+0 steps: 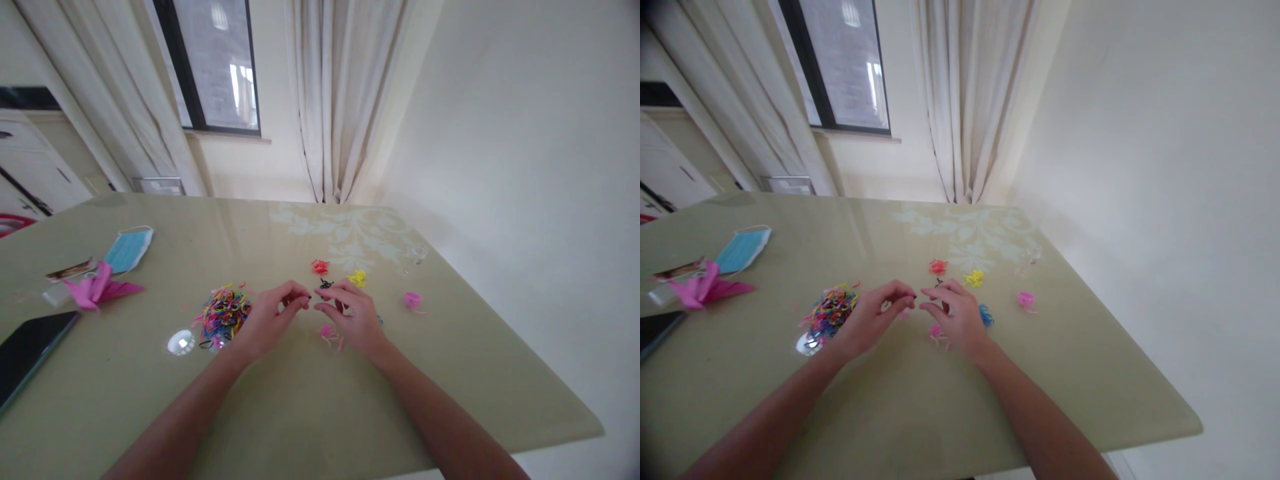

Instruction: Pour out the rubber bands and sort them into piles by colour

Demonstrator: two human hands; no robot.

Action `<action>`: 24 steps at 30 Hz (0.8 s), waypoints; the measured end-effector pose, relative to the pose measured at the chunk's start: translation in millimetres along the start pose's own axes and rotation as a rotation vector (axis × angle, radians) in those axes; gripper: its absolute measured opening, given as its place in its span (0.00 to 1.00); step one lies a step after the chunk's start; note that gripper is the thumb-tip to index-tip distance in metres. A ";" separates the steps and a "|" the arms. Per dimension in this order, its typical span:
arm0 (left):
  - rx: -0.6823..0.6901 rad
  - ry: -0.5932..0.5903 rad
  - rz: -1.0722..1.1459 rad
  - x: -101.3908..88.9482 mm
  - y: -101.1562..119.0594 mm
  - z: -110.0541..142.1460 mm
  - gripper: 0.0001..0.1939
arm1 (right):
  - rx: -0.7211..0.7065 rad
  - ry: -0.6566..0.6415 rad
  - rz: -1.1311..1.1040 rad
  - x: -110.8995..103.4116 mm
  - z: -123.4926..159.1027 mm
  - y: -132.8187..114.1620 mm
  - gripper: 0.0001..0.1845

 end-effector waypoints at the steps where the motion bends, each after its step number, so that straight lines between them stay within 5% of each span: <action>1: 0.013 -0.016 0.141 1.4 5.4 0.8 0.10 | -0.027 0.011 -0.040 -0.6 1.3 -4.0 0.13; 8: -0.042 -0.037 0.553 6.9 21.0 6.4 0.13 | -0.080 0.062 -0.169 -10.9 5.9 -21.7 0.07; 24: 0.000 -0.031 0.432 4.9 19.4 6.9 0.11 | 0.020 0.046 -0.168 -11.3 1.9 -22.6 0.09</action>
Point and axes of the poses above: each hand's wrist, its own z-axis away from the middle knuckle, its own x-axis out of the palm, y = z × x, the point moved 3 cm from there along -z, towards the middle knuckle, and after that the axes turned 6 degrees about -y, right-handed, at the moved point
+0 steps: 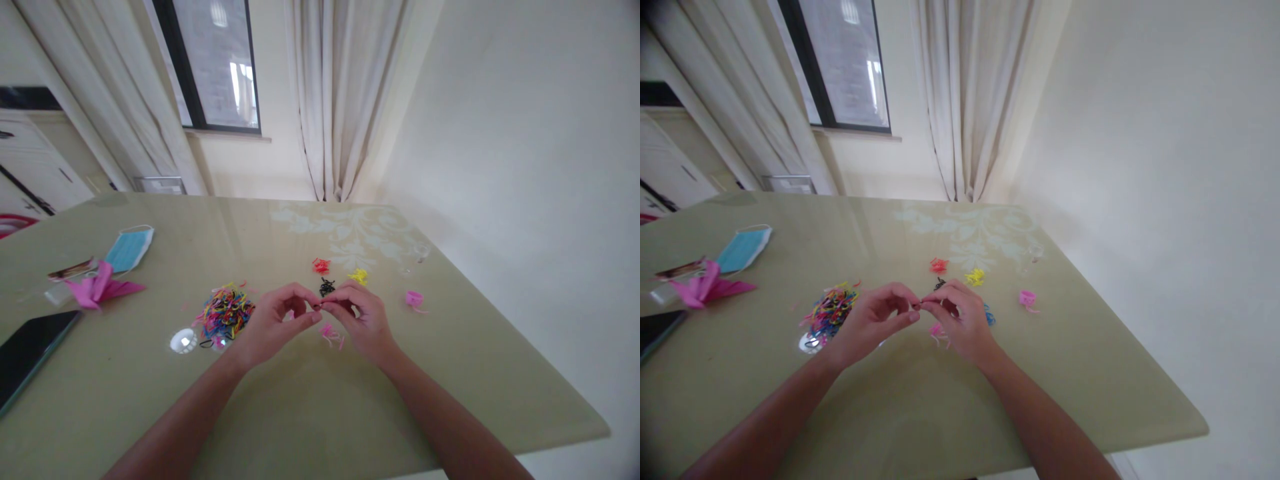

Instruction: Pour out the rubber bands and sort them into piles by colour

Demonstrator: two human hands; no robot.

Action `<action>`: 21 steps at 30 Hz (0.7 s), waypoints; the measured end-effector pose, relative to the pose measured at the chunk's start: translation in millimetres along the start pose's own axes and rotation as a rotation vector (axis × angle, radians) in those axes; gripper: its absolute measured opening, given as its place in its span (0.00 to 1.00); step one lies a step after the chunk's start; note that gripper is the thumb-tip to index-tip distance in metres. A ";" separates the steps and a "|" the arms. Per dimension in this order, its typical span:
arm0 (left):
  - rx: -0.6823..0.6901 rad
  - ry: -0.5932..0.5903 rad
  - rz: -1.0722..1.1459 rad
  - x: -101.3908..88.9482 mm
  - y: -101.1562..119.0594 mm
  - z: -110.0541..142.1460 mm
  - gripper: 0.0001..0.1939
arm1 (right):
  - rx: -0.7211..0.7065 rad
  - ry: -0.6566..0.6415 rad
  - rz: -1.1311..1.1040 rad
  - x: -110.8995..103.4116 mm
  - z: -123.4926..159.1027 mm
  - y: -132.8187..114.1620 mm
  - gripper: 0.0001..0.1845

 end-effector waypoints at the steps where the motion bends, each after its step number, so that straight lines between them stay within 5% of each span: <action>1: 0.006 0.012 -0.029 -0.9 -0.4 0.2 0.11 | 0.009 0.007 -0.003 -0.4 -0.2 0.1 0.09; 11: 0.020 0.129 -0.094 -5.0 2.2 -0.2 0.10 | 0.023 -0.025 -0.009 1.1 1.8 -0.3 0.07; 21: 0.023 0.126 -0.077 -4.2 4.0 0.8 0.12 | -0.031 0.012 0.013 -2.4 1.0 -4.7 0.04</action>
Point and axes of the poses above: each hand's wrist, its own z-axis away from the middle knuckle, its own x-axis out of the palm, y = z × x, the point moved 3 cm from there along -z, towards the middle knuckle, and after that the axes turned 6 degrees about -y, right-handed, at the moved point
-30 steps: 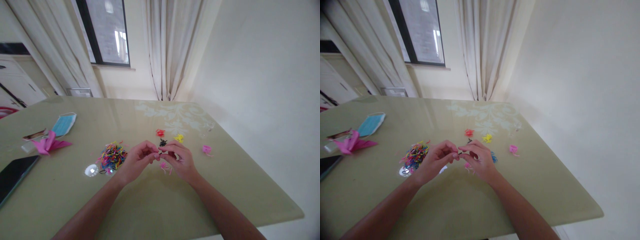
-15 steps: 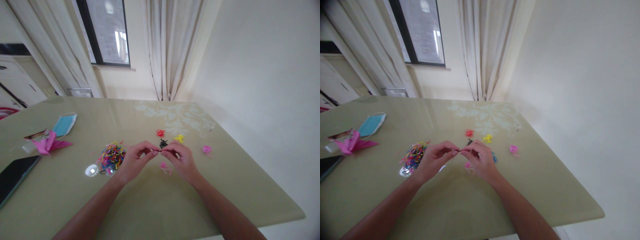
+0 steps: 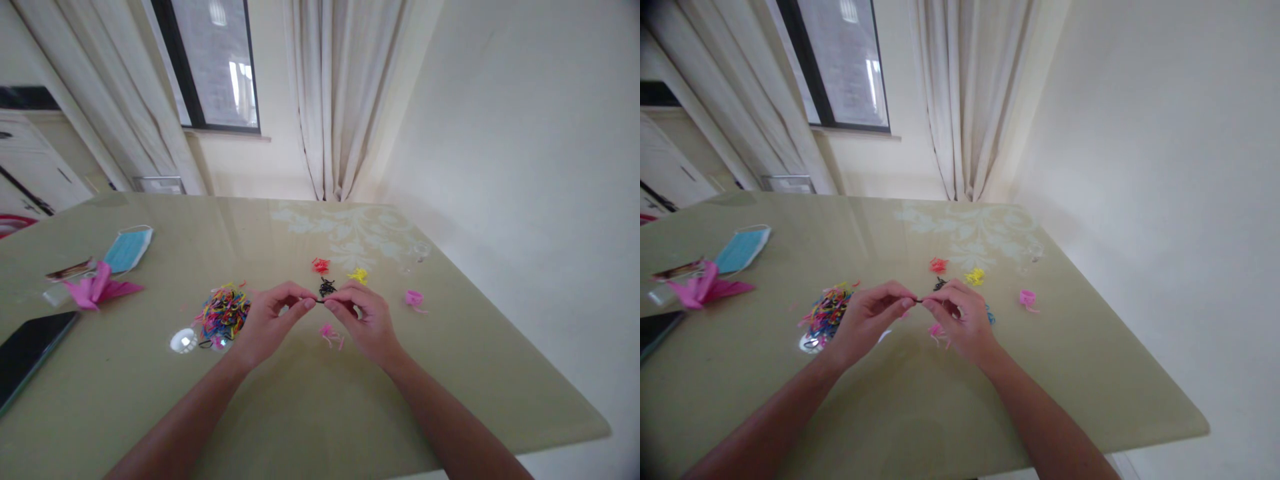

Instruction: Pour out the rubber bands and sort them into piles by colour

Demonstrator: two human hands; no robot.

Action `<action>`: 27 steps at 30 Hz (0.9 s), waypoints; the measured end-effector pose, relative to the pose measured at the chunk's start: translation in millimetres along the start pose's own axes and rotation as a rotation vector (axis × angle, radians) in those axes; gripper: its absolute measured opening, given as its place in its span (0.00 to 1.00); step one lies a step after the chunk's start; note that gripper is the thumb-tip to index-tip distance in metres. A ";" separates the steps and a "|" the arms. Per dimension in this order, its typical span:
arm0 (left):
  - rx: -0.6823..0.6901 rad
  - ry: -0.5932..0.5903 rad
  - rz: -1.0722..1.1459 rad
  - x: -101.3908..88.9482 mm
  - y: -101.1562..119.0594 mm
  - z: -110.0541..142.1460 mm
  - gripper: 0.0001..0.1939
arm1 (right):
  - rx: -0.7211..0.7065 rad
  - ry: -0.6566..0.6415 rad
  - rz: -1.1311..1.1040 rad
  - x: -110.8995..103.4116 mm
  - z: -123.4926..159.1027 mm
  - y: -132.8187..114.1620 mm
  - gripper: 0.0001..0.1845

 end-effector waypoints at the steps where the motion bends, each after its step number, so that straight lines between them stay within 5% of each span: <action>1: 0.003 -0.004 -0.002 0.3 0.5 0.1 0.12 | -0.003 0.004 0.001 -0.2 -0.1 -0.6 0.05; 27: 0.042 -0.063 -0.020 3.7 -0.2 4.7 0.15 | -0.011 -0.052 0.018 -0.5 1.7 -6.0 0.14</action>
Point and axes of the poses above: each hand's wrist, its own z-axis away from the middle knuckle, its own x-axis out of the palm, y = z × x, the point moved 3 cm from there along -z, towards the middle knuckle, and after that the axes turned 6 degrees about -y, right-handed, at the moved point
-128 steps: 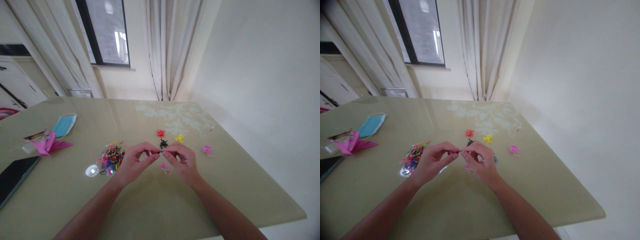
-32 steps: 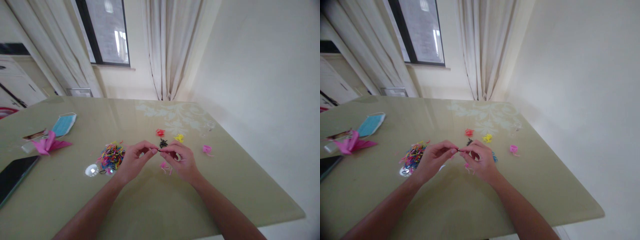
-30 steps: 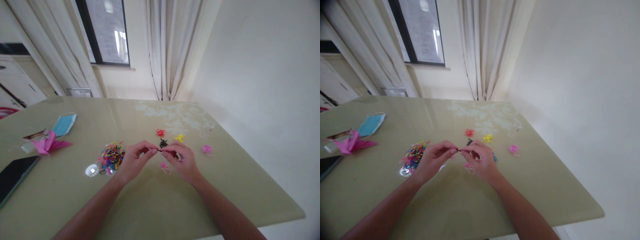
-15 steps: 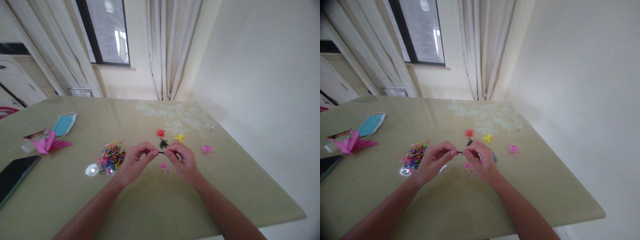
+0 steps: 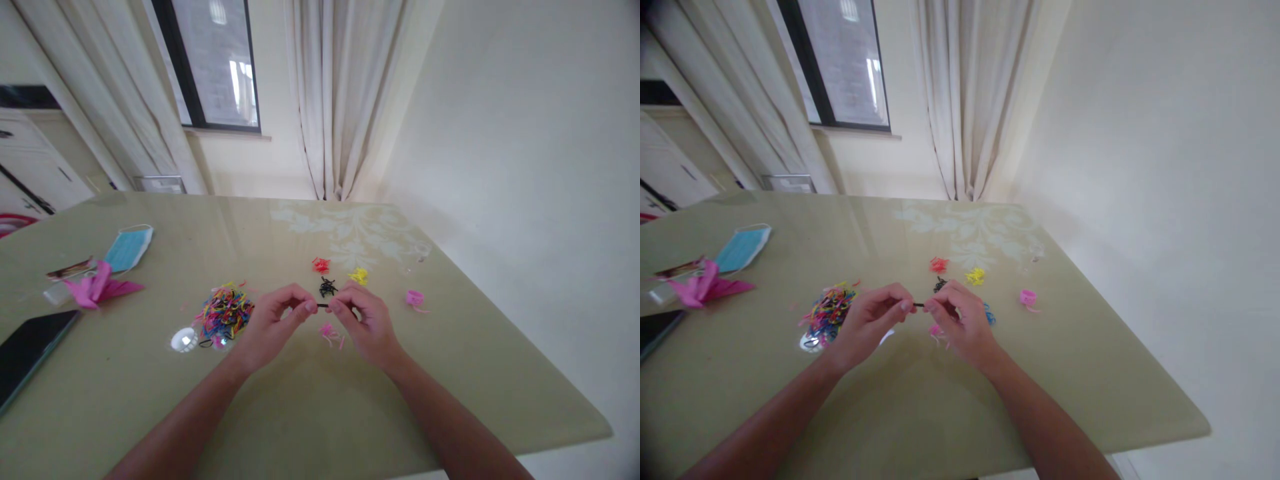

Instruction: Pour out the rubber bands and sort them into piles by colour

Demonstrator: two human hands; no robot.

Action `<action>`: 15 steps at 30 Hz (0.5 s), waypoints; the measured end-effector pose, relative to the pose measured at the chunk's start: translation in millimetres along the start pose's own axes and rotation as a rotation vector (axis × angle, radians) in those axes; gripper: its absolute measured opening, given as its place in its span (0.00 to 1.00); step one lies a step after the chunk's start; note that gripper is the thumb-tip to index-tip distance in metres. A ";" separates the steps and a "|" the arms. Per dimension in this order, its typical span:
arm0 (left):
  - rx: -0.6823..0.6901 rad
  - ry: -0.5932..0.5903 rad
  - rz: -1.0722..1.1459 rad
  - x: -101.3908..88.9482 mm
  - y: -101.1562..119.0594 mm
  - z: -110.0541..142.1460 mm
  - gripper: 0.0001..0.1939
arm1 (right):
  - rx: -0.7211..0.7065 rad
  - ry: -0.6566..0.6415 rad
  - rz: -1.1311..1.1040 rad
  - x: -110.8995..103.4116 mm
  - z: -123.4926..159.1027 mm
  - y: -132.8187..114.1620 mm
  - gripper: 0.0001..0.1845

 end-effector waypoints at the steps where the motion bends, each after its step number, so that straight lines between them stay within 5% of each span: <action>1: -0.002 0.003 -0.045 0.0 -1.0 -0.4 0.14 | -0.001 0.002 0.010 -0.9 -1.0 0.7 0.14; 9: -0.173 -0.056 -0.866 -3.3 -26.1 -3.4 0.08 | 0.188 0.004 0.354 -18.6 -9.4 36.6 0.11; 15: -0.355 -0.192 -0.960 -6.1 -35.2 0.2 0.11 | 0.271 -0.090 0.539 -12.2 -6.3 57.8 0.11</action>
Point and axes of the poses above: each hand's wrist, its own z-axis away from the middle knuckle, its own x-axis out of the palm, y = z × x, the point moved 3 cm from there along -z, towards the middle knuckle, and after that the axes turned 6 degrees about -y, right-handed, at the moved point
